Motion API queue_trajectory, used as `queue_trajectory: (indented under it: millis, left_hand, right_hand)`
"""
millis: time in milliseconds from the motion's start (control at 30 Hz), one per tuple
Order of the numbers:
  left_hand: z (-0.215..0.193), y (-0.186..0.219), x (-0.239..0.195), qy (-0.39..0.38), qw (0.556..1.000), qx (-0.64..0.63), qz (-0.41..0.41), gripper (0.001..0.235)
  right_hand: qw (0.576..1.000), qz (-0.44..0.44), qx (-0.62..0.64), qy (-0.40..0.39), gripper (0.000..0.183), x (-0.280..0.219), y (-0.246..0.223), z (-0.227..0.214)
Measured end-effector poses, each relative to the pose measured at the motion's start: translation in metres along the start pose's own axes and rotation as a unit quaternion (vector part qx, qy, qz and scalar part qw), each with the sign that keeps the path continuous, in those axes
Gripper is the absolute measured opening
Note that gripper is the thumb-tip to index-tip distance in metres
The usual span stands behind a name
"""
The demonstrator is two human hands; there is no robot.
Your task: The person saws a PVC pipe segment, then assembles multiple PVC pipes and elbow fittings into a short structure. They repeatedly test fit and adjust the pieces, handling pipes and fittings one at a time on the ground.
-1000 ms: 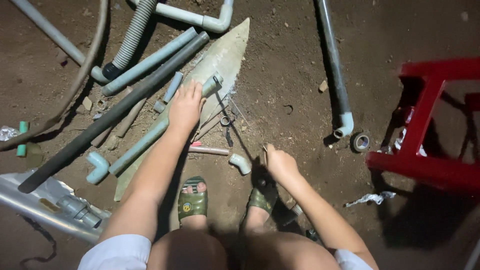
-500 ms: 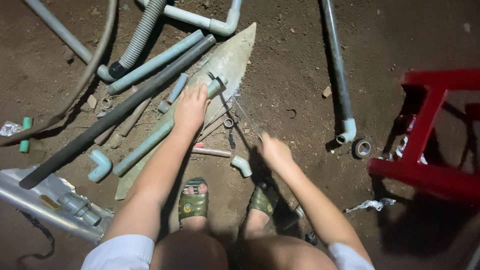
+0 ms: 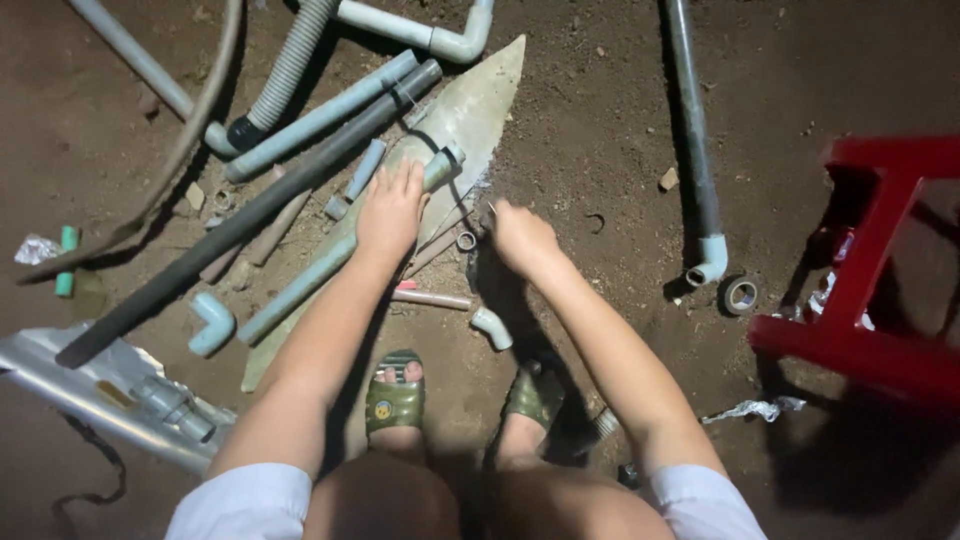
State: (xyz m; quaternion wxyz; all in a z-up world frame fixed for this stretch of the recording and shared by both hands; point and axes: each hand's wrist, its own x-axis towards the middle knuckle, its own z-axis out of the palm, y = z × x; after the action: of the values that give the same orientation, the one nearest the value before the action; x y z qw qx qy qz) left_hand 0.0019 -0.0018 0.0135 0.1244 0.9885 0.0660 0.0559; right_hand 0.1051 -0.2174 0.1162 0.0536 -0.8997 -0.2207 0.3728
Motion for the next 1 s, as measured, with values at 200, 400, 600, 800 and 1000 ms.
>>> queue_trajectory:
  millis: [200,400,600,800,1000]
  left_hand:
    - [0.0,0.002,-0.003,-0.003,1.0,-0.004,-0.011,0.055]
    - [0.001,0.001,-0.003,-0.001,1.0,0.002,-0.01,0.054]
    - [0.0,0.0,0.0,-0.018,1.0,0.003,-0.01,0.055]
    - [-0.004,0.005,-0.001,-0.013,1.0,0.001,-0.025,0.056]
    - [0.0,0.003,-0.003,-0.002,1.0,0.007,-0.022,0.056]
  right_hand:
    - [0.992,0.098,0.008,-0.081,0.038,-0.128,0.045,0.021]
    - [0.998,0.053,0.01,-0.043,0.037,-0.047,0.022,0.01]
    - [1.0,0.008,0.023,-0.004,0.032,-0.009,0.015,0.013]
    - [0.99,0.113,0.024,-0.076,0.037,-0.135,0.066,0.04]
    - [0.996,0.072,0.015,-0.04,0.034,-0.076,0.047,0.026]
